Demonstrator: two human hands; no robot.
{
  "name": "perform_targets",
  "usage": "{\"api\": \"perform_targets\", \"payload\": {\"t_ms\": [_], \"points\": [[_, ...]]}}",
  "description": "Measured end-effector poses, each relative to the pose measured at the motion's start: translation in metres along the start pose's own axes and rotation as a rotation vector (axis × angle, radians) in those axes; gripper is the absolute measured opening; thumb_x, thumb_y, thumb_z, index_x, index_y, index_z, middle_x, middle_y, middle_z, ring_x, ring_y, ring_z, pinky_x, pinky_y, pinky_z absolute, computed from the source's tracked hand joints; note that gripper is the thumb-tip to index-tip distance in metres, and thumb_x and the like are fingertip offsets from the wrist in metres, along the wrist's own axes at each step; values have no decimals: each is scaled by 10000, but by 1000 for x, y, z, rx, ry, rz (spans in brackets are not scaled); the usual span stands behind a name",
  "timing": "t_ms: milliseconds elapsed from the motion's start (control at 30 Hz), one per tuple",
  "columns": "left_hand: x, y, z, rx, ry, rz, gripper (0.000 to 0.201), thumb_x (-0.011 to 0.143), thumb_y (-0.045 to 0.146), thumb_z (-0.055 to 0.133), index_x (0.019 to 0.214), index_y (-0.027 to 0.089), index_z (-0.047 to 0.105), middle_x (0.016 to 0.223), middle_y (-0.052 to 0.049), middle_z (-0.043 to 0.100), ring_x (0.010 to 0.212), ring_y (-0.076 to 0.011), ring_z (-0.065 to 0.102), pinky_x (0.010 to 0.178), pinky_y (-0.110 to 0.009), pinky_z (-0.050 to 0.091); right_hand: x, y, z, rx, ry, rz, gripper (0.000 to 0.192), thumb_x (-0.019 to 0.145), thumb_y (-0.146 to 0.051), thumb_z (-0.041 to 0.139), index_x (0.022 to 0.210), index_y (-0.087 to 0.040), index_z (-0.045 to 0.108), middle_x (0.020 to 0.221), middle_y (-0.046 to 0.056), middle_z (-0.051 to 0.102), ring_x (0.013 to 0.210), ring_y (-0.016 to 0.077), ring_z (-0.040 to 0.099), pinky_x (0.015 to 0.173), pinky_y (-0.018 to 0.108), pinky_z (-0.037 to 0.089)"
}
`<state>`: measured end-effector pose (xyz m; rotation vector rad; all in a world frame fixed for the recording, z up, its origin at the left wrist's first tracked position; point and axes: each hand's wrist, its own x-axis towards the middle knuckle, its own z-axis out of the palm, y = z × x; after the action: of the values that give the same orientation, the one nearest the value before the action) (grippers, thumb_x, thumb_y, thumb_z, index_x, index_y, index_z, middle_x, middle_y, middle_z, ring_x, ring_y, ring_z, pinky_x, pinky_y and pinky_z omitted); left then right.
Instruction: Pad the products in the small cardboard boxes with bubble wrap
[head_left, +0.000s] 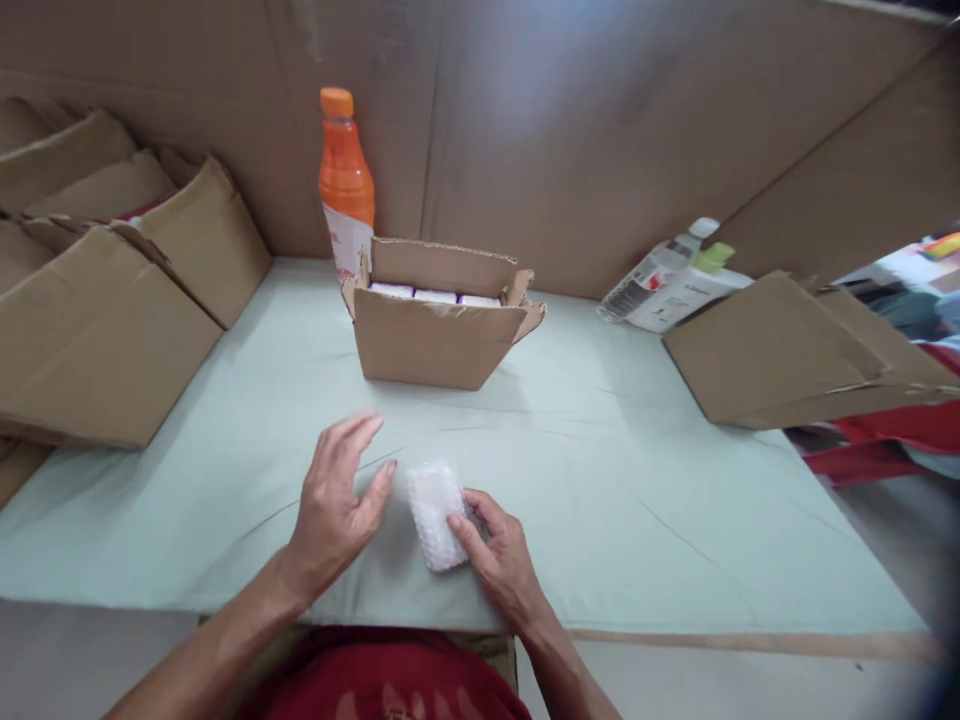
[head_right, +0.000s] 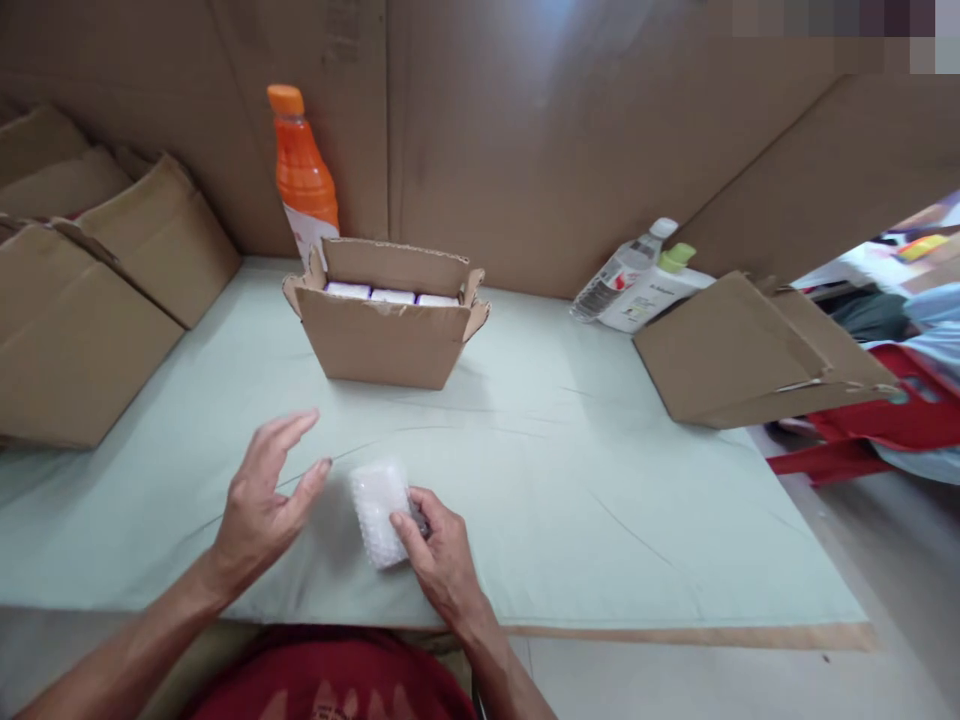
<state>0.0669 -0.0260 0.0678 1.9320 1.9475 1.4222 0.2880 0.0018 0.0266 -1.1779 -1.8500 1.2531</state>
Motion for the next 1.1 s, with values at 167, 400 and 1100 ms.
{"api": "perform_targets", "payload": {"t_ms": [167,400,1100], "points": [[114,5,13,259,53,359,529,905,101,497,1425,194,471,1413,-121,576,1449,-304,417,1171,-524,361,-3,14,-11,33,10,61,290,966,-429,552,1063,-193,690,844,26,714,715,165,631,628,235,502],[172,-15,36,364,-89,386,576,853,73,464,1427,119,473,935,-52,682,957,-227,647,1048,-471,428,2,16,-24,127,-113,93,293,957,-447,569,1072,-198,674,825,24,699,696,165,622,628,252,494],[42,30,-56,223,-147,478,368,874,-51,558,1194,123,616,1011,-86,739,971,-210,664,980,-456,468,-14,-13,-134,286,-127,88,339,835,-535,714,926,-209,714,779,61,702,662,191,634,574,265,468]]}}
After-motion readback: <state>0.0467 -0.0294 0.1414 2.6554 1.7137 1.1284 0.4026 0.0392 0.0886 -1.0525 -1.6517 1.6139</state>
